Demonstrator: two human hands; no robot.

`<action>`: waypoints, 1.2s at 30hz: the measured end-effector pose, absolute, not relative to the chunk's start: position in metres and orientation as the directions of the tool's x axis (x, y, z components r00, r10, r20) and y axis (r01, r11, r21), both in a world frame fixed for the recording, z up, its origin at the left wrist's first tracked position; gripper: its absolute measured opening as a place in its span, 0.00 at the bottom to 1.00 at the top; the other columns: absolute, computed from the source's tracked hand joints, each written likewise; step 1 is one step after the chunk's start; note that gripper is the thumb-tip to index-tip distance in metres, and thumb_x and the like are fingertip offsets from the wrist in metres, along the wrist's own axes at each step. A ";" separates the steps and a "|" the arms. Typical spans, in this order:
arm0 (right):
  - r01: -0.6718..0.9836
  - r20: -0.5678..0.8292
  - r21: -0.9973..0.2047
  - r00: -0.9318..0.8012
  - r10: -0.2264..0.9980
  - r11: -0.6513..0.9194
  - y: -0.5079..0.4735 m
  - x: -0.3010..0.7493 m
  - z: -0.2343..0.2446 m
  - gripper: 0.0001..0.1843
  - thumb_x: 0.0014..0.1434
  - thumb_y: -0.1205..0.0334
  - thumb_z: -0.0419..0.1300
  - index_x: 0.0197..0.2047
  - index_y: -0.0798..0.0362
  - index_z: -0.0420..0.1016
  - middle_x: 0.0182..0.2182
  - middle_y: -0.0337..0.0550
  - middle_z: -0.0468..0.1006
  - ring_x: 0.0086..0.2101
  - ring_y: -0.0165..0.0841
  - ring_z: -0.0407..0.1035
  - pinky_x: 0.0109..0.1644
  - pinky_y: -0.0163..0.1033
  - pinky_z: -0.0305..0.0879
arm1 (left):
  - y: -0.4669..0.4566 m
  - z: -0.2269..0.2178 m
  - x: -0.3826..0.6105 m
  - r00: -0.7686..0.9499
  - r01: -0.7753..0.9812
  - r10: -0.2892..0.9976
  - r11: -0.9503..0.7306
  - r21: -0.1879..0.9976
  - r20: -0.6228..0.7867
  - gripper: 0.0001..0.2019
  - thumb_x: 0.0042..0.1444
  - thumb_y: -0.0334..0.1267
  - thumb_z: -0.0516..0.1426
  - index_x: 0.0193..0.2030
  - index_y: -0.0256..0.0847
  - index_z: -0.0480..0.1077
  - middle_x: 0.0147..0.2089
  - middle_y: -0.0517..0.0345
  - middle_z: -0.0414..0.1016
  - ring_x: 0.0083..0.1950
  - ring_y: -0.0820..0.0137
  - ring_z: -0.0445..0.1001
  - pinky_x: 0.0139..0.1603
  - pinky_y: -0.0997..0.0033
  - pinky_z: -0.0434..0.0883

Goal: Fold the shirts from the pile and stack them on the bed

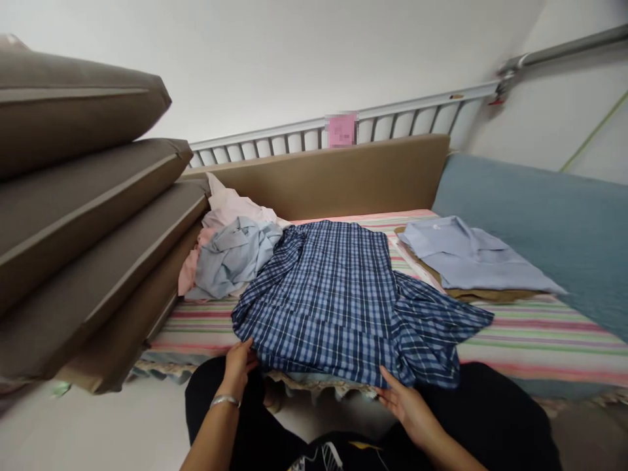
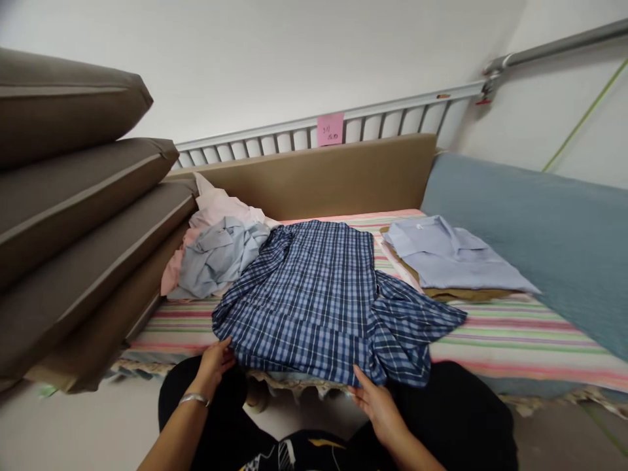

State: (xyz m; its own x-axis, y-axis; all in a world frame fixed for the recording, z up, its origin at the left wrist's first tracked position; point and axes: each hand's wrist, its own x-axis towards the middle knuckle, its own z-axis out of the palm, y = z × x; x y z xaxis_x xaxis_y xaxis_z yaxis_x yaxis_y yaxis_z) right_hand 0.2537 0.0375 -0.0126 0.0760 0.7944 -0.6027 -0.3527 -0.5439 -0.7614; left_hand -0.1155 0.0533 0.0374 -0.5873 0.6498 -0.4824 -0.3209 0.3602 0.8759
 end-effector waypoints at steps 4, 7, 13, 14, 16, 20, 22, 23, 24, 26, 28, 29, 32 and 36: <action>-0.420 -0.654 -0.707 0.082 0.752 -0.569 0.036 0.253 -0.014 0.18 0.40 0.53 0.69 0.31 0.49 0.67 0.21 0.38 0.76 0.27 0.35 0.74 0.29 0.34 0.71 | 0.053 0.039 -0.118 -0.595 -0.313 0.659 0.339 0.887 -0.461 0.09 0.45 0.38 0.60 0.25 0.39 0.63 0.20 0.61 0.67 0.22 0.71 0.71 0.28 0.66 0.70; -0.413 -0.655 -0.709 0.084 0.751 -0.572 0.037 0.252 -0.012 0.16 0.42 0.53 0.68 0.30 0.49 0.68 0.21 0.39 0.75 0.27 0.34 0.74 0.29 0.34 0.70 | 0.055 0.038 -0.120 -0.636 -0.265 0.648 0.326 0.907 -0.419 0.09 0.46 0.35 0.58 0.23 0.40 0.60 0.21 0.62 0.67 0.22 0.72 0.71 0.29 0.68 0.71; -0.117 -0.747 -0.656 -0.048 0.664 -0.746 0.031 0.262 -0.018 0.17 0.50 0.47 0.60 0.28 0.55 0.71 0.27 0.45 0.77 0.26 0.30 0.72 0.30 0.33 0.67 | 0.055 0.042 -0.127 -0.738 0.004 0.628 0.373 0.928 -0.248 0.05 0.46 0.36 0.56 0.25 0.40 0.61 0.25 0.55 0.69 0.31 0.61 0.74 0.36 0.54 0.72; -0.017 -0.759 -0.644 -0.109 0.642 -0.765 0.028 0.262 -0.018 0.17 0.50 0.47 0.60 0.28 0.55 0.71 0.27 0.45 0.77 0.26 0.30 0.72 0.28 0.33 0.67 | 0.056 0.046 -0.128 -0.753 0.066 0.630 0.359 0.931 -0.189 0.05 0.46 0.36 0.56 0.28 0.39 0.64 0.30 0.52 0.72 0.37 0.58 0.75 0.42 0.51 0.71; 0.176 -0.731 -0.681 -0.208 0.650 -0.710 0.023 0.260 -0.013 0.16 0.49 0.49 0.60 0.27 0.55 0.71 0.26 0.44 0.76 0.24 0.30 0.71 0.25 0.33 0.64 | 0.060 0.052 -0.127 -0.737 0.267 0.676 0.293 0.918 -0.001 0.11 0.47 0.38 0.56 0.38 0.38 0.66 0.43 0.46 0.72 0.50 0.56 0.70 0.54 0.49 0.65; 0.336 -0.432 -0.872 -0.184 0.883 -0.356 0.037 0.249 0.025 0.12 0.49 0.52 0.56 0.24 0.53 0.69 0.21 0.40 0.74 0.23 0.30 0.69 0.27 0.33 0.62 | 0.080 0.047 -0.108 -0.267 0.791 0.889 -0.017 0.612 0.371 0.22 0.54 0.45 0.51 0.53 0.35 0.64 0.54 0.44 0.68 0.58 0.59 0.64 0.62 0.56 0.59; 0.382 -0.182 -0.914 -0.073 0.981 -0.141 0.058 0.257 0.050 0.12 0.51 0.53 0.54 0.26 0.52 0.71 0.23 0.40 0.75 0.27 0.32 0.70 0.34 0.36 0.65 | 0.089 0.036 -0.098 -0.063 0.906 0.937 -0.091 0.413 0.344 0.23 0.56 0.45 0.49 0.56 0.35 0.64 0.57 0.44 0.67 0.61 0.60 0.61 0.62 0.57 0.59; 0.412 -0.050 -0.910 0.003 0.999 -0.047 0.070 0.268 0.062 0.12 0.51 0.53 0.53 0.28 0.52 0.72 0.26 0.41 0.76 0.31 0.34 0.70 0.38 0.38 0.65 | 0.091 0.030 -0.095 -0.022 0.945 0.953 -0.078 0.316 0.301 0.22 0.57 0.43 0.49 0.57 0.37 0.64 0.60 0.46 0.65 0.63 0.59 0.58 0.62 0.54 0.58; 0.447 0.072 -0.894 0.088 0.994 0.025 0.082 0.284 0.071 0.13 0.52 0.53 0.53 0.30 0.52 0.73 0.30 0.43 0.77 0.34 0.35 0.71 0.42 0.39 0.65 | 0.092 0.024 -0.095 -0.002 0.976 0.967 -0.053 0.212 0.254 0.20 0.57 0.40 0.49 0.56 0.40 0.65 0.62 0.49 0.63 0.65 0.57 0.55 0.62 0.50 0.56; 0.526 0.230 -0.848 0.267 0.936 0.058 0.104 0.325 0.083 0.14 0.51 0.54 0.52 0.35 0.52 0.74 0.37 0.45 0.77 0.40 0.37 0.70 0.48 0.41 0.63 | 0.091 0.014 -0.102 0.010 1.000 0.987 -0.013 0.020 0.162 0.19 0.56 0.34 0.49 0.53 0.51 0.69 0.66 0.58 0.58 0.68 0.54 0.48 0.61 0.42 0.52; 0.586 0.249 -0.808 0.426 0.870 -0.055 0.122 0.370 0.086 0.16 0.51 0.57 0.52 0.39 0.54 0.73 0.40 0.48 0.76 0.42 0.38 0.69 0.50 0.42 0.62 | 0.091 0.010 -0.110 0.017 0.995 0.997 -0.009 -0.099 0.078 0.21 0.56 0.30 0.49 0.50 0.60 0.70 0.67 0.66 0.54 0.69 0.52 0.45 0.60 0.37 0.49; 0.599 0.228 -0.790 0.487 0.843 -0.132 0.130 0.391 0.086 0.17 0.51 0.58 0.51 0.41 0.55 0.73 0.42 0.49 0.76 0.43 0.38 0.69 0.51 0.42 0.62 | 0.092 0.010 -0.111 0.009 0.991 0.999 -0.002 -0.133 0.050 0.22 0.55 0.30 0.49 0.49 0.63 0.70 0.67 0.67 0.54 0.69 0.52 0.45 0.60 0.36 0.48; 0.589 0.156 -0.754 0.591 0.791 -0.291 0.152 0.432 0.079 0.19 0.53 0.57 0.50 0.44 0.57 0.72 0.44 0.52 0.75 0.46 0.39 0.68 0.51 0.41 0.60 | 0.102 0.016 -0.096 -0.051 0.988 0.992 0.066 -0.138 0.111 0.21 0.57 0.33 0.49 0.55 0.59 0.65 0.68 0.61 0.52 0.68 0.53 0.46 0.59 0.40 0.54; 0.546 0.072 -0.745 0.638 0.767 -0.384 0.173 0.437 0.067 0.19 0.51 0.51 0.53 0.36 0.57 0.75 0.39 0.57 0.77 0.44 0.44 0.70 0.47 0.44 0.62 | 0.123 0.020 -0.042 0.100 0.995 0.964 -0.090 -0.052 0.246 0.24 0.59 0.43 0.46 0.63 0.49 0.56 0.68 0.56 0.52 0.69 0.57 0.46 0.60 0.49 0.57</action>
